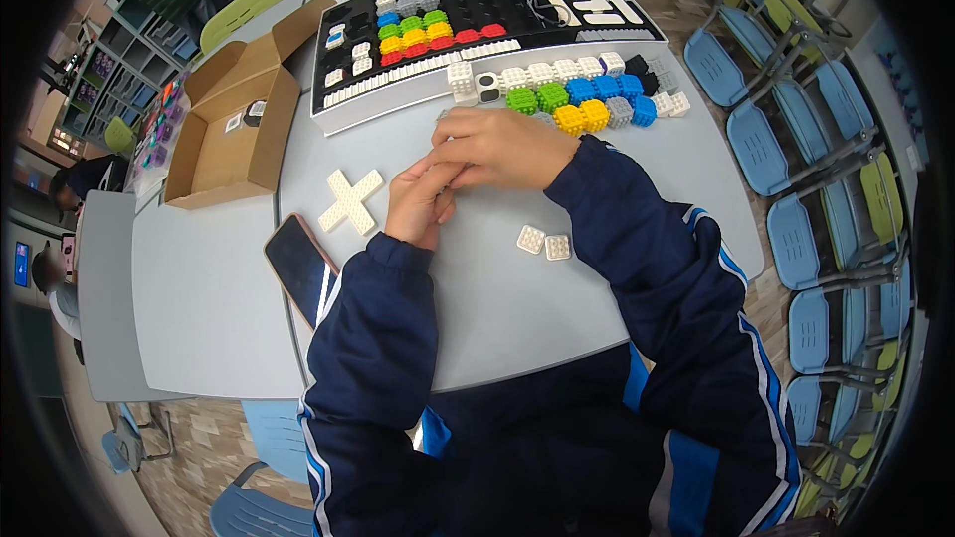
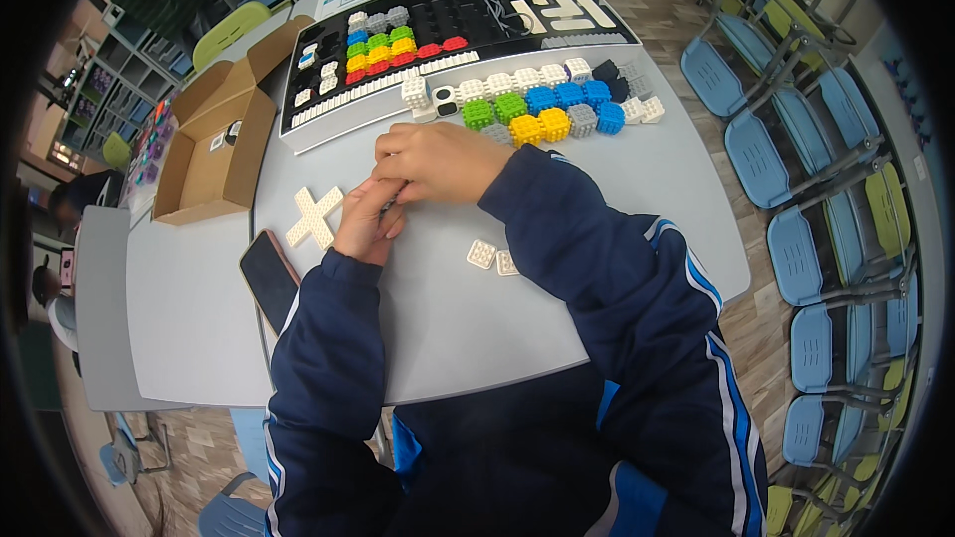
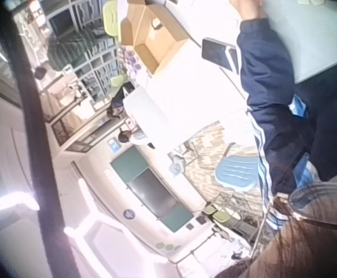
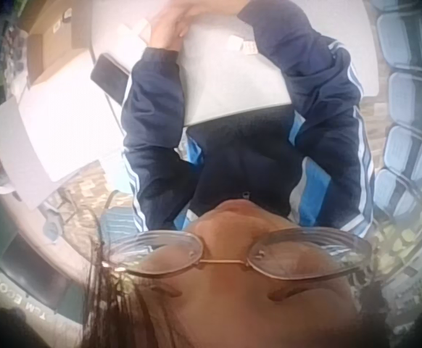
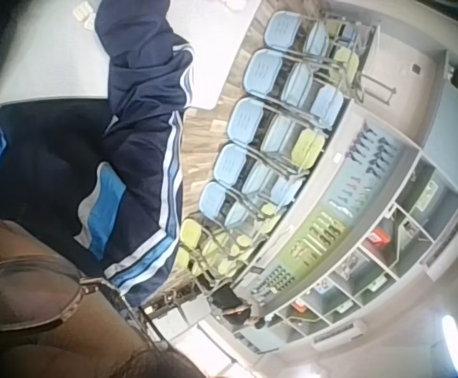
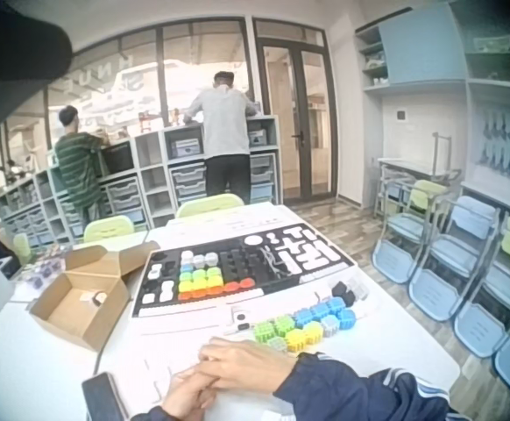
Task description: The person assembles colorful interlocking plastic blocks into small structures on a table. They pick up individual blocks, connect them by hand, and arrange the resulting pieces into rows and clusters. The person also moves some blocks aside to reach others and occasionally repositions completed sections.
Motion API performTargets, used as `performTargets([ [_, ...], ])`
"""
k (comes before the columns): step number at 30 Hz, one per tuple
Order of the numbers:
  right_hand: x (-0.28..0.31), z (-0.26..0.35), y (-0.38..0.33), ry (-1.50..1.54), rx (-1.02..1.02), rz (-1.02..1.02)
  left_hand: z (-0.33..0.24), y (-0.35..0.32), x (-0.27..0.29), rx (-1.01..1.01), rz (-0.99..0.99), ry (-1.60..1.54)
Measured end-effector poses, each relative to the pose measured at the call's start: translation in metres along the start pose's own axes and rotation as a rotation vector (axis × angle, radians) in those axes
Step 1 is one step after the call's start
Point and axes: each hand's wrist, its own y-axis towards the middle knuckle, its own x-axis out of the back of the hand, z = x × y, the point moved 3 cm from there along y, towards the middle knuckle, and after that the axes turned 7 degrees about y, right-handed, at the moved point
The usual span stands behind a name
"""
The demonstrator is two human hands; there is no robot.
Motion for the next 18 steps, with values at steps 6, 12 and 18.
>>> performTargets([
  [6, 0.011, -0.007, 0.001, 0.15, -0.038, -0.021, 0.0, 0.002, 0.003, -0.006, 0.074, 0.022],
  [12, 0.079, -0.029, -0.013, 0.159, -0.281, -0.174, -0.012, -0.001, -0.001, 0.003, 0.064, 0.041],
  [18, 0.133, -0.13, -0.036, -0.113, -0.442, -0.145, -0.011, 0.002, -0.009, 0.022, 0.078, 0.125],
])
